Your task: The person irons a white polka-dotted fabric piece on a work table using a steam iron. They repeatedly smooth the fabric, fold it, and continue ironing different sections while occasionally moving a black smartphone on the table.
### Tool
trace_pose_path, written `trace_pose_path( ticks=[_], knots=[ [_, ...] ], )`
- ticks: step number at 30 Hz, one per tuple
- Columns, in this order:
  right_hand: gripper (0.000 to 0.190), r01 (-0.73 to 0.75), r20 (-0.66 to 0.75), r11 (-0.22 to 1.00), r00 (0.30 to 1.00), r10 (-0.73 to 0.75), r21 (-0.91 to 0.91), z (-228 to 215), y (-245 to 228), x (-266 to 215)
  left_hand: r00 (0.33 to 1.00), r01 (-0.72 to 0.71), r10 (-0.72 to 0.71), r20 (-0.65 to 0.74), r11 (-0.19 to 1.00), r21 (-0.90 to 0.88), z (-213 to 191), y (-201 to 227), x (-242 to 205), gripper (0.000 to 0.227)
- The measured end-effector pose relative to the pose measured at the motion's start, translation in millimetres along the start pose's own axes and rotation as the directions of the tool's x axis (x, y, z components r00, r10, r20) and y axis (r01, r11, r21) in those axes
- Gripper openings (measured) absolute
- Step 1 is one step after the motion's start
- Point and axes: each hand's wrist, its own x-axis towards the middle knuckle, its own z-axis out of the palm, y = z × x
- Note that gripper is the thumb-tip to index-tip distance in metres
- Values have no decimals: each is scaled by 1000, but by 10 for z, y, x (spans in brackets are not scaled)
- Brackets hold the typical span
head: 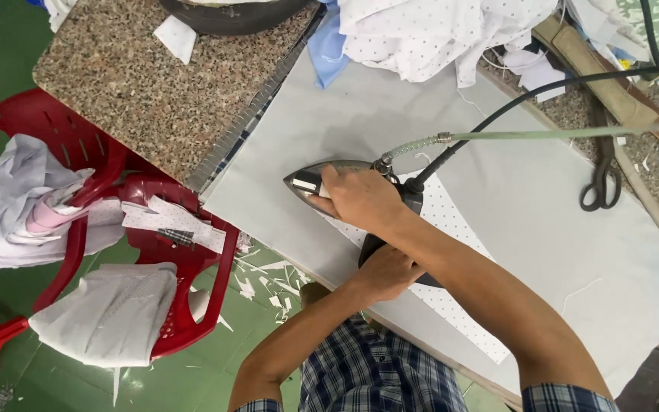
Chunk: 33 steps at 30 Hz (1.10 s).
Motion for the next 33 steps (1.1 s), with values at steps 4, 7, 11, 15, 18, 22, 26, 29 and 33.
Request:
trace_pose_path(
  ticks=[4, 7, 11, 15, 18, 22, 26, 29, 33],
  knots=[
    [43, -26, 44, 1000, 999, 26, 0, -106, 226, -232, 994, -98, 99, -52, 995, 21, -584, 77, -131, 65],
    [43, -63, 124, 998, 990, 65, -17, -129, 441, -506, 981, -155, 176, -78, 962, 224, -965, 28, -242, 44],
    [51, -157, 167, 988, 974, 152, 14, -93, 734, -845, 980, -187, 198, -29, 958, 216, -1167, -166, -253, 45],
    [50, -254, 141, 967, 957, 253, -5, -110, 956, -914, 990, -144, 141, 27, 960, 241, -1294, -298, -143, 45],
    [50, -295, 113, 956, 949, 293, -3, -138, 1043, -862, 996, -87, 81, 36, 967, 240, -1309, -321, -123, 52],
    [53, -340, 111, 939, 937, 332, 53, -81, 1204, -753, 997, -75, 63, 52, 960, 271, -1272, -327, -144, 61],
    [53, -382, 99, 921, 922, 375, 69, -162, 1397, -664, 998, -60, 54, 26, 951, 304, -1128, -337, -119, 67],
    [51, -415, 64, 910, 909, 413, 20, -190, 1563, -779, 1000, 17, -14, -13, 954, 299, -1039, -316, 23, 62],
    [48, -560, -23, 823, 828, 561, -92, -379, 1523, -1206, 975, 206, -165, -152, 926, 317, -1037, -393, 248, 56]
  ],
)
